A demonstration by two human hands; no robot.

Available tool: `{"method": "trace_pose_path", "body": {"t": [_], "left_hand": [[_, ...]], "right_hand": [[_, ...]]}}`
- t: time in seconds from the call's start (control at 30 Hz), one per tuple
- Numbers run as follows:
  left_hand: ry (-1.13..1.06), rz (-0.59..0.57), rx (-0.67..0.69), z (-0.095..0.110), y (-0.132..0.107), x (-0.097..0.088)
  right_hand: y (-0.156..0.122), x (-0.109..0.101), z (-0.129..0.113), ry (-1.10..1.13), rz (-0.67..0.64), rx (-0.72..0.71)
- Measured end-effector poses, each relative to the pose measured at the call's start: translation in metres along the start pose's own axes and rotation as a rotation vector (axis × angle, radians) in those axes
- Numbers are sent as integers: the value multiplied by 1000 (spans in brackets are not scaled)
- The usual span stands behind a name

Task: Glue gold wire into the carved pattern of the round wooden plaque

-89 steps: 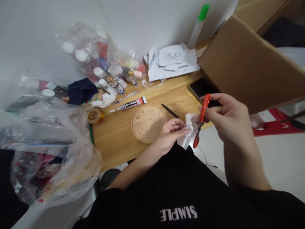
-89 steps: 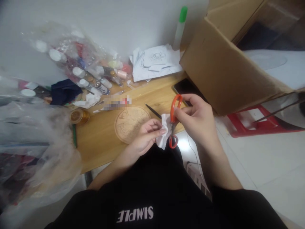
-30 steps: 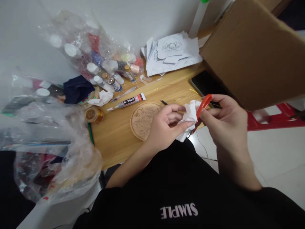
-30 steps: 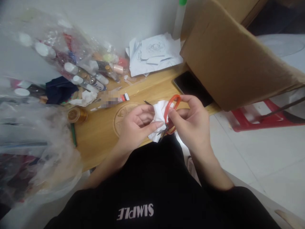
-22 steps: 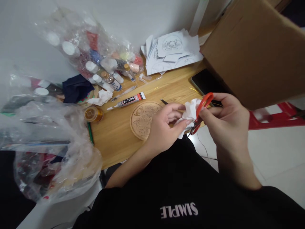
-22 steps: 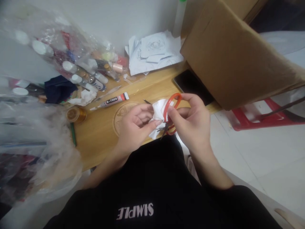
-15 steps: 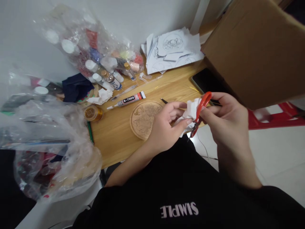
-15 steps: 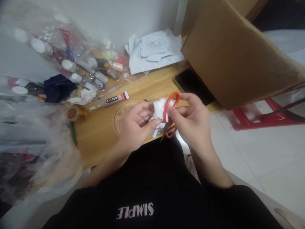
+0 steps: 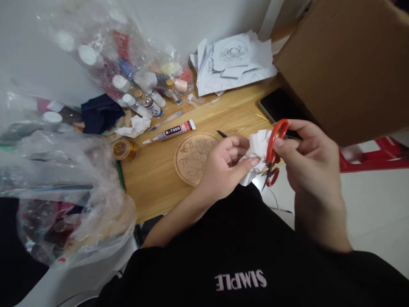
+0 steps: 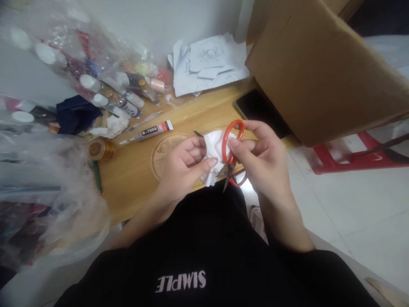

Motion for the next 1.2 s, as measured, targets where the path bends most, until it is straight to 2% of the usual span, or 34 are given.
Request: {"method": "trace_pose_path", "body": {"t": [0.13, 0.27, 0.63, 0.97, 1.1, 1.2], "left_hand": [[-22, 4, -17, -2, 1, -5], [-82, -4, -13, -6, 4, -7], [-243, -91, -122, -6, 5, -3], [-213, -45, -132, -14, 8, -3], [-178, 18, -178, -21, 9, 1], [-208, 10, -196, -25, 7, 6]], "right_hand": [[4, -10, 0, -65, 112, -92], [6, -18, 0, -86, 133, -115], [2, -10, -4, -15, 89, -58], [3, -8, -5, -74, 142, -81], [1, -5, -8, -115, 171, -123], [-2, -1, -8, -168, 183, -141]]}}
Point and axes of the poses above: each hand's wrist, its own y-axis towards the middle knuckle, its own x-axis out of the palm, z = x × y, the point moved 1 cm from there along y, towards the middle knuckle, and after that the axes turned 11 degrees about y, right-handed, at the moved point
